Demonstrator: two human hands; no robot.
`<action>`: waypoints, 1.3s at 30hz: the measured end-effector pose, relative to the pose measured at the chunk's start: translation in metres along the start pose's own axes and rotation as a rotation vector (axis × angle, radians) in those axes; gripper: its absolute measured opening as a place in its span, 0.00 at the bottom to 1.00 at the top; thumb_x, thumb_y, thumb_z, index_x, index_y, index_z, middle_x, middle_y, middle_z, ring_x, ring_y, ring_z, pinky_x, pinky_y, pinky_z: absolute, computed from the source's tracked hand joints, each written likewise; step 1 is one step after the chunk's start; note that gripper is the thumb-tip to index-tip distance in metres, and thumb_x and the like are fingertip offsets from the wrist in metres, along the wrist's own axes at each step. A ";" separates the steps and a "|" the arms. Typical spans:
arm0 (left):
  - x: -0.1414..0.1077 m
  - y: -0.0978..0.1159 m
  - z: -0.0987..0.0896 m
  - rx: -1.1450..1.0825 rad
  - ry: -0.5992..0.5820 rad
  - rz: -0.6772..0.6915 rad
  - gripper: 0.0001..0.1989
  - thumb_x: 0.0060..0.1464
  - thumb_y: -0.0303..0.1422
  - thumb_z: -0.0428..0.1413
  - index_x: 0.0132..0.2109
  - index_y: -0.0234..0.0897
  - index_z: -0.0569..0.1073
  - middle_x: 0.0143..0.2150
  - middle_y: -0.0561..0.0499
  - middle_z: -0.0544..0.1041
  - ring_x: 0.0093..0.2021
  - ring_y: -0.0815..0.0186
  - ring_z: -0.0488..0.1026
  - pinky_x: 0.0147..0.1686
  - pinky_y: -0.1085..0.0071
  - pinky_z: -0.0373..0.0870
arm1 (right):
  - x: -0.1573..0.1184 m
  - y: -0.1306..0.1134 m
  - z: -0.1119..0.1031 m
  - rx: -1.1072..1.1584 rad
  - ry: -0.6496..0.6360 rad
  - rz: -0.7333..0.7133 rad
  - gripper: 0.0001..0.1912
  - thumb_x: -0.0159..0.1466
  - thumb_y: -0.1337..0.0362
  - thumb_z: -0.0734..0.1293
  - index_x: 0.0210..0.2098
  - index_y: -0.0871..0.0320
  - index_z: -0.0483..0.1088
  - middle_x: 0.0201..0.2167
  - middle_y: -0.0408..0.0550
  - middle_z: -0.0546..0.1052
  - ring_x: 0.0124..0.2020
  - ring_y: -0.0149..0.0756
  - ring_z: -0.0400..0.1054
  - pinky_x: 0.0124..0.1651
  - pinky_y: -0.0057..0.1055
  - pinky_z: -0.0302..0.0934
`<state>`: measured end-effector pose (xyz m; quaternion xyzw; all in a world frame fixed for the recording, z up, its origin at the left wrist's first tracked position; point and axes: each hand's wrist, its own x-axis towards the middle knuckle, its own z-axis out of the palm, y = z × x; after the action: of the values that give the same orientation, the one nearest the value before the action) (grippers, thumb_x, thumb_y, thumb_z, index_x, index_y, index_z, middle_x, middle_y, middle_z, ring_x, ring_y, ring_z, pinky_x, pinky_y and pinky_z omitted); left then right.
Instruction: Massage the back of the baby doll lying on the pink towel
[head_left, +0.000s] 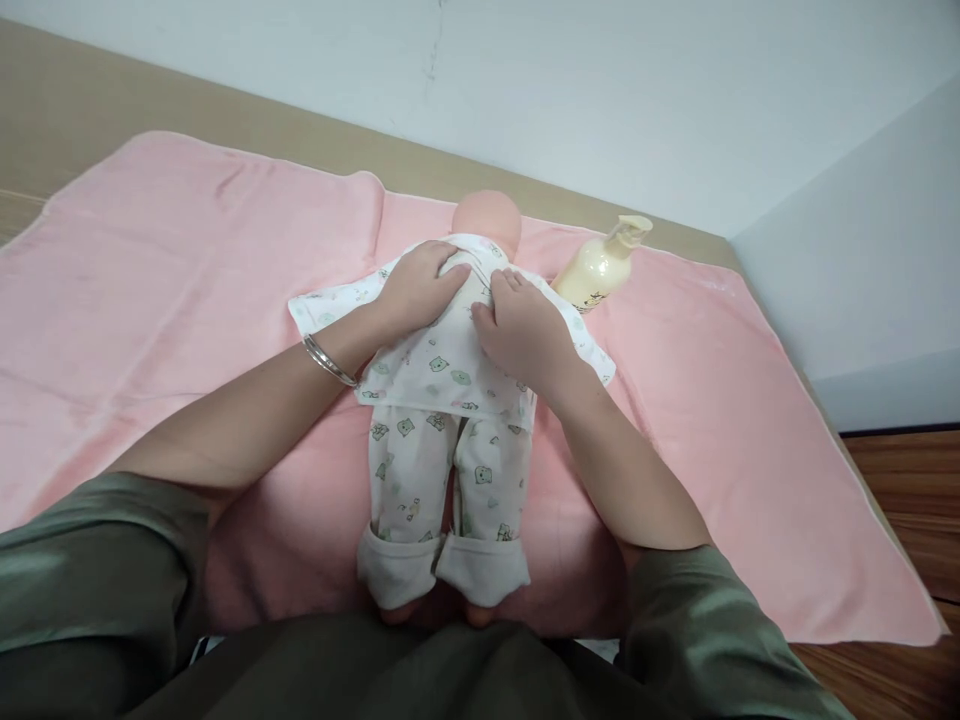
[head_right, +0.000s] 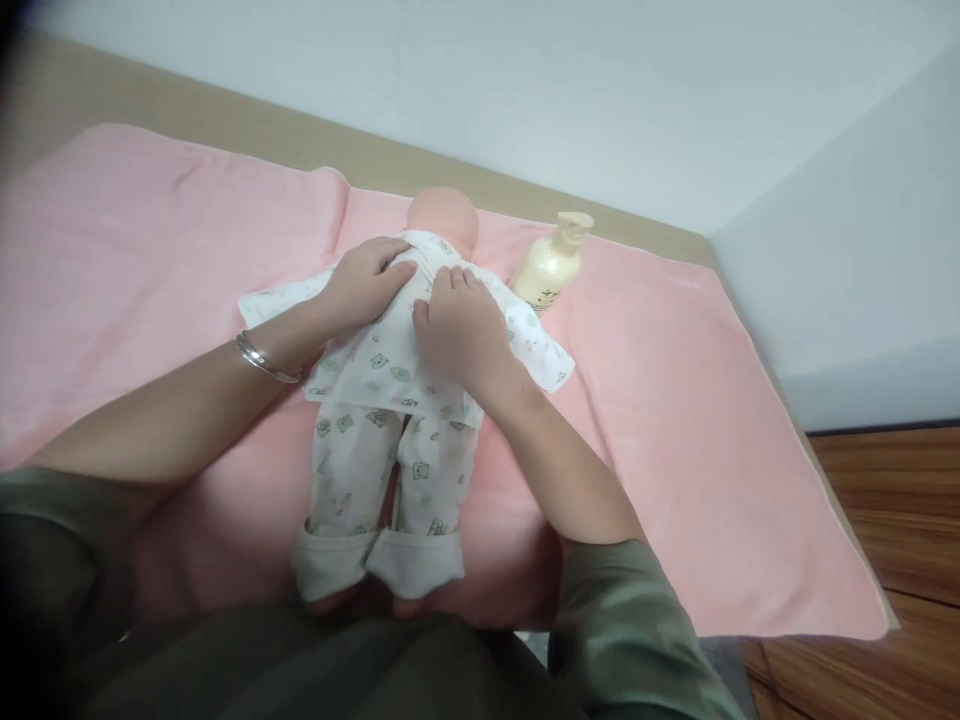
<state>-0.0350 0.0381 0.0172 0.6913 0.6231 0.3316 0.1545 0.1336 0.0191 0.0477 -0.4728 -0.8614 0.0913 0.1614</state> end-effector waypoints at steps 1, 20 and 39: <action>0.000 0.001 0.000 0.007 -0.001 0.001 0.21 0.64 0.38 0.44 0.50 0.33 0.77 0.56 0.40 0.79 0.57 0.52 0.74 0.64 0.54 0.69 | 0.003 0.003 0.002 0.028 -0.003 0.004 0.16 0.73 0.62 0.55 0.50 0.62 0.70 0.56 0.63 0.76 0.63 0.54 0.66 0.67 0.53 0.62; -0.003 0.007 0.013 0.078 0.015 -0.070 0.23 0.65 0.35 0.40 0.56 0.32 0.74 0.59 0.35 0.77 0.62 0.49 0.71 0.69 0.50 0.63 | 0.008 0.001 0.015 -0.080 0.070 -0.002 0.19 0.74 0.63 0.52 0.49 0.65 0.71 0.55 0.65 0.76 0.61 0.55 0.67 0.68 0.51 0.59; -0.010 0.006 0.020 0.041 0.039 -0.064 0.26 0.65 0.34 0.40 0.63 0.31 0.70 0.68 0.37 0.70 0.72 0.52 0.63 0.75 0.52 0.56 | 0.018 0.008 0.025 -0.052 0.105 0.052 0.25 0.74 0.61 0.54 0.62 0.72 0.65 0.66 0.69 0.69 0.70 0.61 0.60 0.73 0.60 0.53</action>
<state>-0.0180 0.0312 0.0037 0.6675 0.6544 0.3272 0.1388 0.1214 0.0381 0.0251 -0.5031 -0.8413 0.0482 0.1917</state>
